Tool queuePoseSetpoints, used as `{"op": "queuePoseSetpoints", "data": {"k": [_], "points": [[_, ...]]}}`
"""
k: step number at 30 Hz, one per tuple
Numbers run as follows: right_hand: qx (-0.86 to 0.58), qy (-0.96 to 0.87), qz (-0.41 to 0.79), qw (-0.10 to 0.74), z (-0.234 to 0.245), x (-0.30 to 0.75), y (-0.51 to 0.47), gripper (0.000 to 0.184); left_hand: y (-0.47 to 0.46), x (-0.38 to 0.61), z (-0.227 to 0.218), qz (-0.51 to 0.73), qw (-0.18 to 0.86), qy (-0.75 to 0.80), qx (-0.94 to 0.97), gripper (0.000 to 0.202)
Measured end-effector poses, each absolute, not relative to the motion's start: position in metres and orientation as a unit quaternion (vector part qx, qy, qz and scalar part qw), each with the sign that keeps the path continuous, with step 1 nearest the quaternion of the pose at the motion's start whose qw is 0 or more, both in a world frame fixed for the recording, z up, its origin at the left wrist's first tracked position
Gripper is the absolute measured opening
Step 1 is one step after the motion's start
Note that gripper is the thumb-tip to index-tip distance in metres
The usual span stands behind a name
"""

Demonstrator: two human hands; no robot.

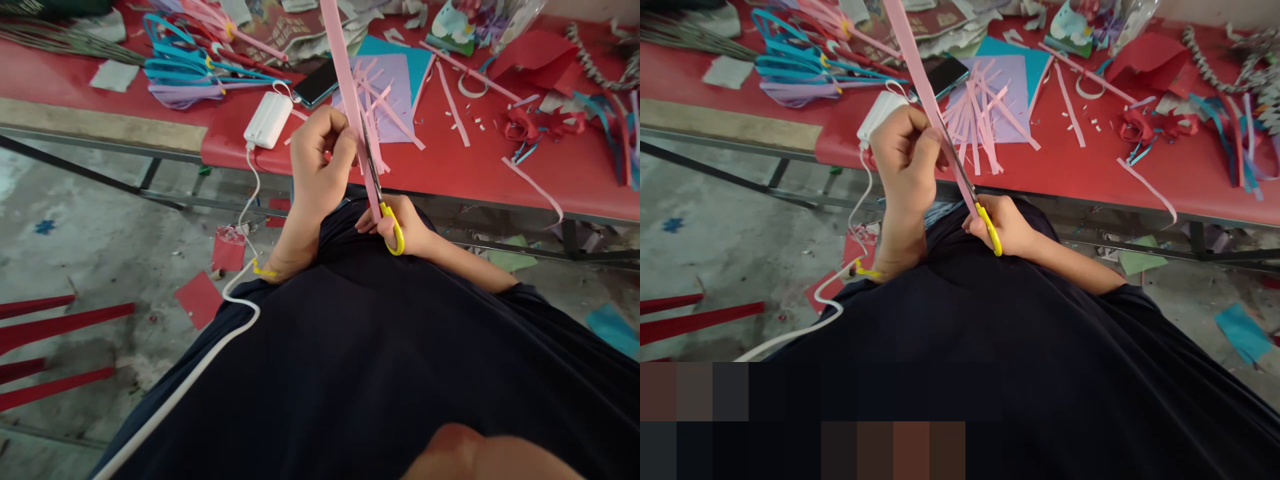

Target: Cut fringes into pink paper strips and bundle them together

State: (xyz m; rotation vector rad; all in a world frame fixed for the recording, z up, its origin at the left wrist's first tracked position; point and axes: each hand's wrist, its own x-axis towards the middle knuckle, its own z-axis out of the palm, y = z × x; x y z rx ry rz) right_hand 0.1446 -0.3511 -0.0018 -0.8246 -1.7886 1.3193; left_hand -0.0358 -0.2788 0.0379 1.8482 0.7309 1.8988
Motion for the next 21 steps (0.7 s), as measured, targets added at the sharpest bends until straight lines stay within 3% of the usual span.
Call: {"op": "queuePoseSetpoints", "data": {"k": [8, 21], "points": [[-0.319, -0.721, 0.491, 0.371, -0.001, 0.146, -0.350, 0.090, -0.274, -0.036, 0.033, 0.656, 0.318, 0.245, 0.639, 0.040], [-0.329, -0.693, 0.513, 0.386, -0.005, 0.142, -0.350, 0.087, -0.280, -0.033, 0.025, 0.635, 0.296, 0.271, 0.661, 0.033]]}}
